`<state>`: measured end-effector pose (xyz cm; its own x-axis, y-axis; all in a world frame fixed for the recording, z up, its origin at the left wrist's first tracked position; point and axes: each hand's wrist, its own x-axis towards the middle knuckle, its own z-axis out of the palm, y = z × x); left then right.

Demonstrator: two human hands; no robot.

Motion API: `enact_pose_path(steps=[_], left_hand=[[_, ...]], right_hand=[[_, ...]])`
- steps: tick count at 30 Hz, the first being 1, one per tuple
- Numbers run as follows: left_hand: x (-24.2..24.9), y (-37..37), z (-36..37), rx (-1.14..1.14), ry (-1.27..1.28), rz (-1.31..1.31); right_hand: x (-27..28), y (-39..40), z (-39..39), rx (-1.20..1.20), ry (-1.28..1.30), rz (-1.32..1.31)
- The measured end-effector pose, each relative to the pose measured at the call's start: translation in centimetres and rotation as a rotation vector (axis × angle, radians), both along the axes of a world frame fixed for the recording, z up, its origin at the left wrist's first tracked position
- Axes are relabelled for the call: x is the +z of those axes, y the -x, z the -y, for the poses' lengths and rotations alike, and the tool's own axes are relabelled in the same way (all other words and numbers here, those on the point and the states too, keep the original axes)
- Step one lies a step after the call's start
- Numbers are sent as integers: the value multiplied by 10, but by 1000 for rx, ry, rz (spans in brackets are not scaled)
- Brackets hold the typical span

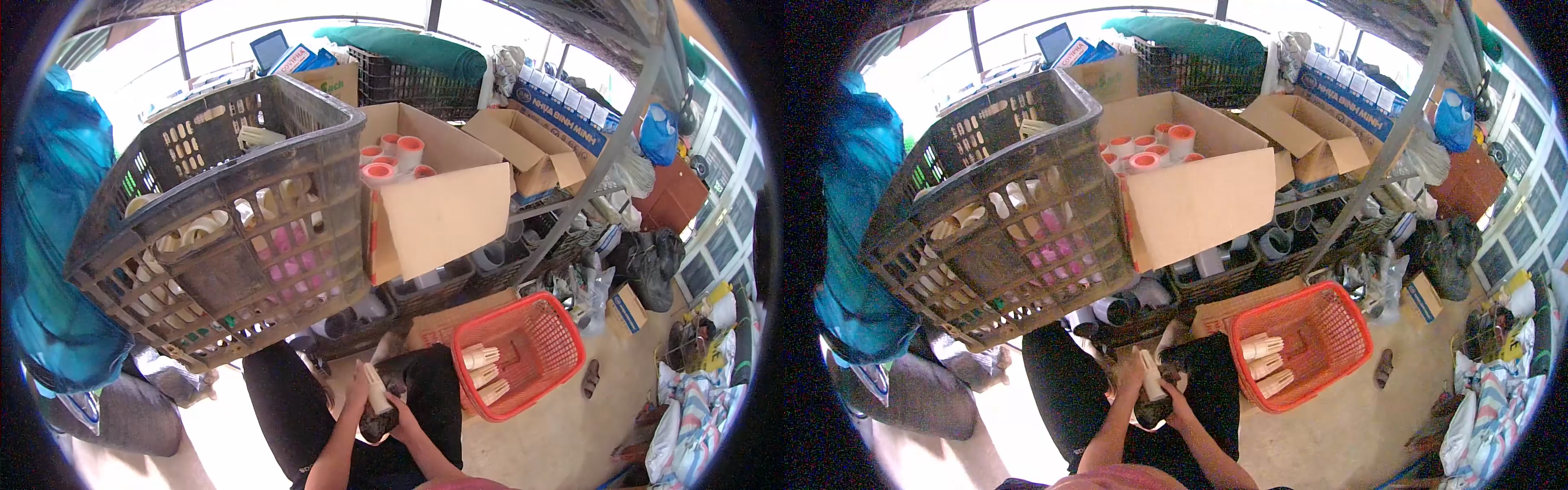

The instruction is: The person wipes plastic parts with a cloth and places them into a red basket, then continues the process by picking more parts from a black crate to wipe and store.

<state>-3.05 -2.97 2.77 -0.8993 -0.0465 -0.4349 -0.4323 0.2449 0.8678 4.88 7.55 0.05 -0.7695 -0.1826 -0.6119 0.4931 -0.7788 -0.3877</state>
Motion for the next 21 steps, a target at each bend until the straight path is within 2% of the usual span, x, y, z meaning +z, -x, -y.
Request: enact_pose_path(steps=[2, 4, 6, 8, 9, 10, 11, 12, 14, 15, 16, 18, 20, 21], left_hand=[[7, -1, -1, 25, -26, 96], [-59, -1, -11, -125, -34, -84], [-49, -7, -9, -129, -74, -83], [-57, -3, -9, -58, -189, -93], [-56, -4, -7, -58, -190, -93], [-56, -4, -4, -58, -80, -73], [-55, -4, -1, -57, 32, -54], [-48, -5, -3, -56, 33, -55], [-33, -10, -10, 47, -141, -21], [-37, -10, -9, 47, -141, -20], [-41, -8, -7, -24, -114, -25], [-38, -5, -4, -94, -90, -33], [-8, -3, -1, 6, -213, 141], [7, -2, -1, 40, -253, 199]], right_hand=[[4, 3, -3, 15, 11, -18], [-22, 13, -12, -65, -34, -31], [-7, 11, -12, -58, 42, -65], [-7, 9, -7, -49, -100, -18], [-1, 6, 1, -111, -262, -91], [-5, 6, 5, -111, -262, -92], [-12, 6, 8, -143, -438, -216], [-16, 6, 10, -173, -614, -339], [-1, 8, 6, -131, -565, -327], [5, 8, 5, -158, -450, -255], [9, 8, 4, -185, -336, -184], [12, 4, -2, -144, -283, -129], [23, -1, -5, -105, 66, 28], [17, -1, -4, -109, 46, 23]])
